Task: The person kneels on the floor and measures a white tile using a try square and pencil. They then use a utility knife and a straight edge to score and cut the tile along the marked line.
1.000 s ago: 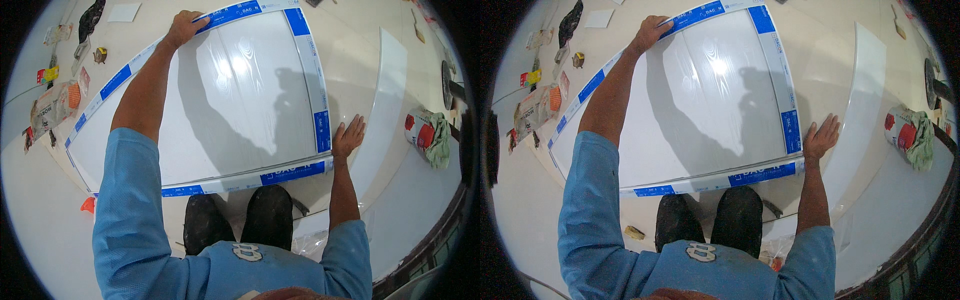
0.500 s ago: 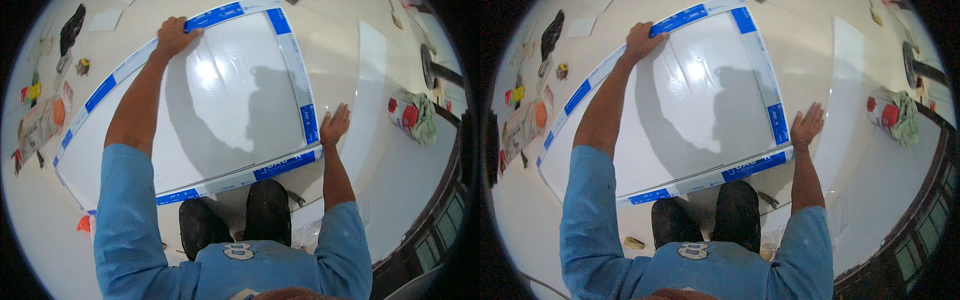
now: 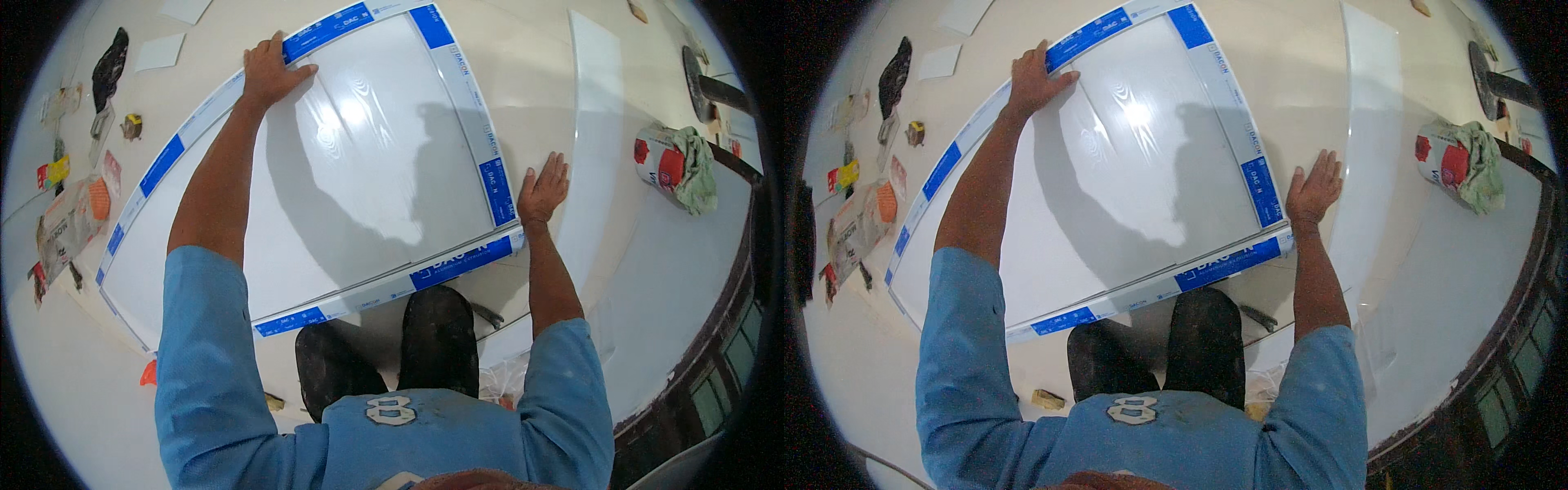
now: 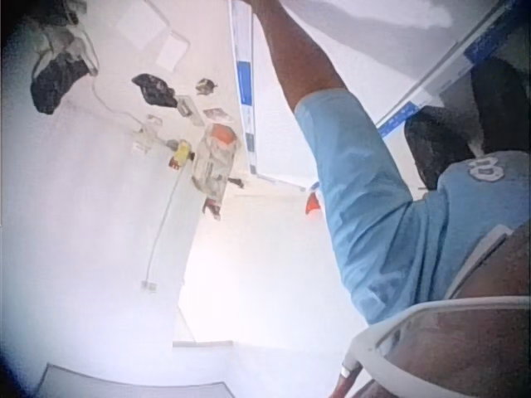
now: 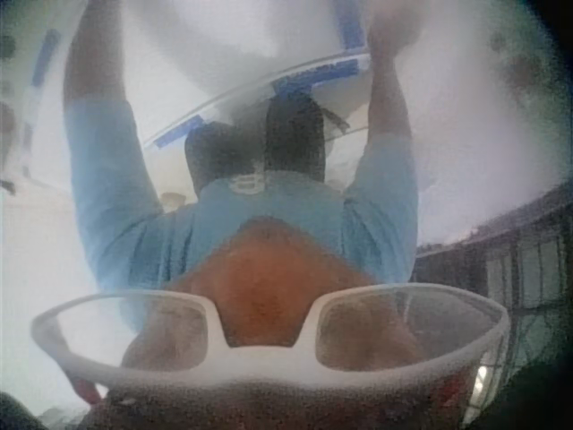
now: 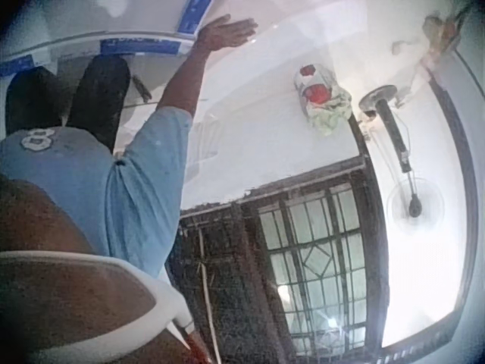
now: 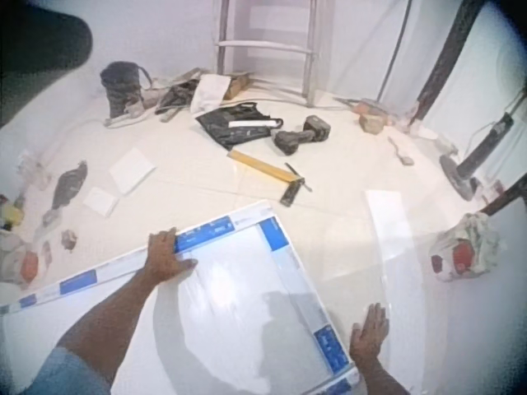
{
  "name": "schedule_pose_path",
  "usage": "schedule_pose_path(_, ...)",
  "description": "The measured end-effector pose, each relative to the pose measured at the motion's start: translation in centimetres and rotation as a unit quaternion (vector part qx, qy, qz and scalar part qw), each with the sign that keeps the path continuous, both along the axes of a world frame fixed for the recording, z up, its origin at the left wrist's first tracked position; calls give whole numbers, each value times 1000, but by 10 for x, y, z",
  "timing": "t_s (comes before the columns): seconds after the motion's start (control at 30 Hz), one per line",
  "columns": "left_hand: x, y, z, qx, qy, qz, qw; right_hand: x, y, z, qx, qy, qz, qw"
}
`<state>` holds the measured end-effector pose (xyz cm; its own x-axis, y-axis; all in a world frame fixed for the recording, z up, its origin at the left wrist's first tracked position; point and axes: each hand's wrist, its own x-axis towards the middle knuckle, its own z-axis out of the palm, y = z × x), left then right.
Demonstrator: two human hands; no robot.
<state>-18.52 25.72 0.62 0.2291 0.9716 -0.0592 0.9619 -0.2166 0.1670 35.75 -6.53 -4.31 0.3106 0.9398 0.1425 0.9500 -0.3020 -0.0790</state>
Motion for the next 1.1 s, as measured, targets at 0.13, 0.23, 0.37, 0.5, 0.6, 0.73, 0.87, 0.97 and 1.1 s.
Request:
schedule_pose_path(0.13,-22,-8,6,-10,-41,-10,999,1,0,-2,7,6,-5,1000)
schedule_pose_path(0.23,-24,-47,15,98,5,-5,995,0,0,-1,14,6,4,1000)
schedule_pose_path(0.37,-23,-183,46,58,-101,-46,992,0,-2,2,13,25,0,1000)
schedule_pose_path(0.5,-26,-376,103,-200,-86,-37,975,1,-2,-1,17,7,1,1000)
schedule_pose_path(0.6,-28,-497,156,-341,-64,-44,937,3,-3,-10,14,-9,-4,1000)
schedule_pose_path(0.73,-15,-622,202,-350,-38,45,935,18,1,-13,-31,-2,-3,1000)
schedule_pose_path(0.87,-20,-673,201,-301,-91,92,945,51,13,4,-119,175,-18,977)
schedule_pose_path(0.97,-23,-687,188,-277,-104,104,950,53,11,22,-68,236,-81,966)
schedule_pose_path(1.1,-25,-695,178,-264,-105,106,953,1,-67,51,-14,380,-19,925)
